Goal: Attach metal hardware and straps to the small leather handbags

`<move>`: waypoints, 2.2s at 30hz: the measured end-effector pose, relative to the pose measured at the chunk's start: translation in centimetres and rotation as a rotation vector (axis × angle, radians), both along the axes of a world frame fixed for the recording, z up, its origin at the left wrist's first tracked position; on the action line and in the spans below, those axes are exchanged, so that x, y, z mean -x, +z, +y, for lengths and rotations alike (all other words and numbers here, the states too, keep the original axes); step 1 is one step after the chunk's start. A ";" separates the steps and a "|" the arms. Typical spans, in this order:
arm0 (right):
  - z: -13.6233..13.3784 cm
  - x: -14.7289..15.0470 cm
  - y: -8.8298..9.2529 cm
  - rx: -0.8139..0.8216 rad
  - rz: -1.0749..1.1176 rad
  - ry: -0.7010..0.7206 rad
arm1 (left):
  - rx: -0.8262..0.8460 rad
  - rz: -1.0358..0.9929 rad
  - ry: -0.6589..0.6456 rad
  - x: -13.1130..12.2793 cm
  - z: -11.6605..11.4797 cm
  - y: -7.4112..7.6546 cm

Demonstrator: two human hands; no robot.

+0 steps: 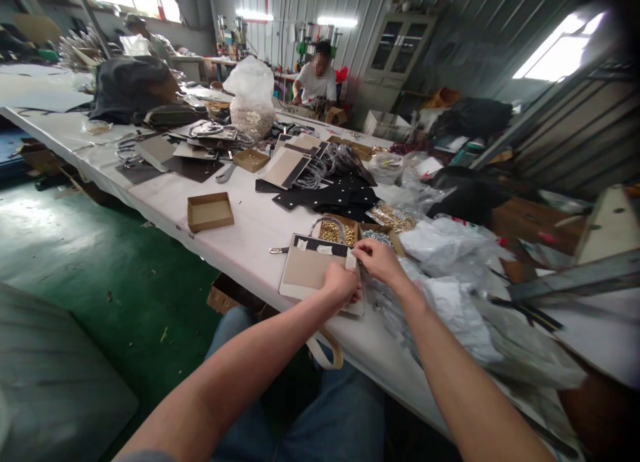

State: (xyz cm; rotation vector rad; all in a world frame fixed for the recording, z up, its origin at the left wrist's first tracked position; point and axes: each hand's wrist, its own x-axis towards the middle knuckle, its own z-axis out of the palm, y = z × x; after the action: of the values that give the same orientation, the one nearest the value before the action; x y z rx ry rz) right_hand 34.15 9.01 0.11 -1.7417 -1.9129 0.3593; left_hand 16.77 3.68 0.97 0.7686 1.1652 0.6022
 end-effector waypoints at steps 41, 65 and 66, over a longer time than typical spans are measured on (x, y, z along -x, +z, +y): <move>1.5 -0.3 -1.7 0.193 0.274 -0.119 | -0.075 0.094 -0.207 -0.1 -0.1 -1.5; 3.0 -1.3 0.9 0.349 0.114 0.178 | -0.234 0.136 -0.227 2.3 -1.4 -1.2; 3.1 -1.2 0.9 0.360 0.105 0.190 | -0.212 0.104 -0.210 2.4 -1.5 -1.5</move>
State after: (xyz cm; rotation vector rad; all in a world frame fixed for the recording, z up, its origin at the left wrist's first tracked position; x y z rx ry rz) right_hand 35.39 12.09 1.01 -1.7164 -2.0361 0.8949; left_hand 14.38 2.22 -0.52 1.0995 1.1086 0.5199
